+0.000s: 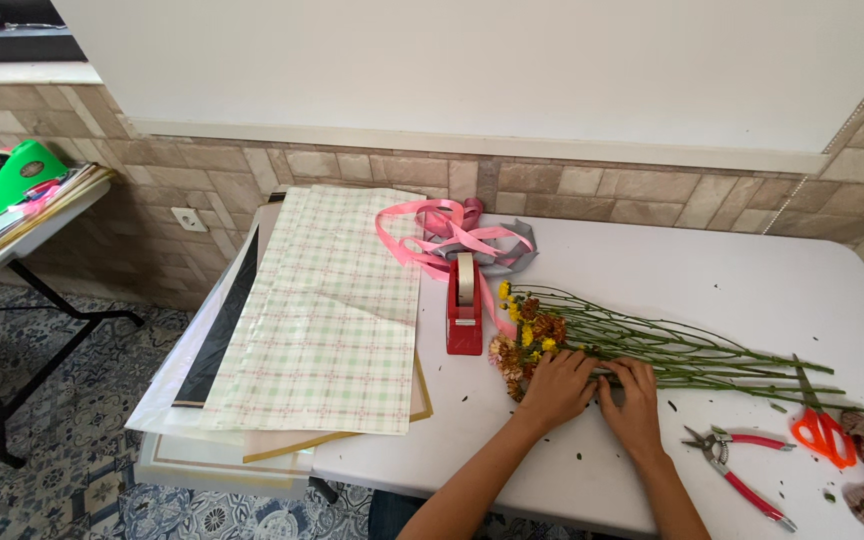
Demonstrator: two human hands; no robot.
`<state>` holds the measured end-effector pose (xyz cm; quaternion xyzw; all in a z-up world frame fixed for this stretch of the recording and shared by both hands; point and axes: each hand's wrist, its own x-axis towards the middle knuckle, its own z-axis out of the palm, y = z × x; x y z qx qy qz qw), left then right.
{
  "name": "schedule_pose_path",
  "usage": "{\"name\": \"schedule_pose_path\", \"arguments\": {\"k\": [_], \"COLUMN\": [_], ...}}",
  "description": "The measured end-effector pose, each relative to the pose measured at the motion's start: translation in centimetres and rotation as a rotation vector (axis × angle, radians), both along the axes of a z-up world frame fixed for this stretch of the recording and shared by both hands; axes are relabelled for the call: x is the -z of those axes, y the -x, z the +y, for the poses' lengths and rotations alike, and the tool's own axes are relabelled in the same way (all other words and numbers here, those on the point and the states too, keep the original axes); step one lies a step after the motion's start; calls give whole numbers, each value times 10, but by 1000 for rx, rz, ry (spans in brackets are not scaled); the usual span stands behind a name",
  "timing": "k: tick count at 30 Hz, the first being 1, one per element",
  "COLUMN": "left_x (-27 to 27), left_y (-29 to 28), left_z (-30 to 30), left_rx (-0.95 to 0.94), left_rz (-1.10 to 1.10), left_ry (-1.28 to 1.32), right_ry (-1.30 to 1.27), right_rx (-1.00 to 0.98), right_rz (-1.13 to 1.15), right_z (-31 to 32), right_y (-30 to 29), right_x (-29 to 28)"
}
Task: The person trims flower stems using shears and arranges the flowers into a bouquet on a table.
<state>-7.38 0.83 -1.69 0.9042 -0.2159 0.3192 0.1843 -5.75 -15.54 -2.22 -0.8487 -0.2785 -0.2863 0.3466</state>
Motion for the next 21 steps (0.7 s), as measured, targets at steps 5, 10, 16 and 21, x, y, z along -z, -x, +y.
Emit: {"name": "schedule_pose_path", "arguments": {"k": [5, 10, 16, 21], "left_x": [0, -12, -12, -27], "left_y": [0, 3, 1, 13], "left_z": [0, -2, -15, -21], "left_rx": [1, 28, 86, 112], "left_rz": [-16, -31, -98, -118], "left_ry": [2, 12, 72, 131], "right_ry": [-7, -7, -109, -192], "right_rx": [10, -1, 28, 21], "right_rz": [-4, -5, 1, -66], "right_z": [2, -1, -2, -8], "right_y": [1, -4, 5, 12], "right_x": [-2, 2, -11, -23]}}
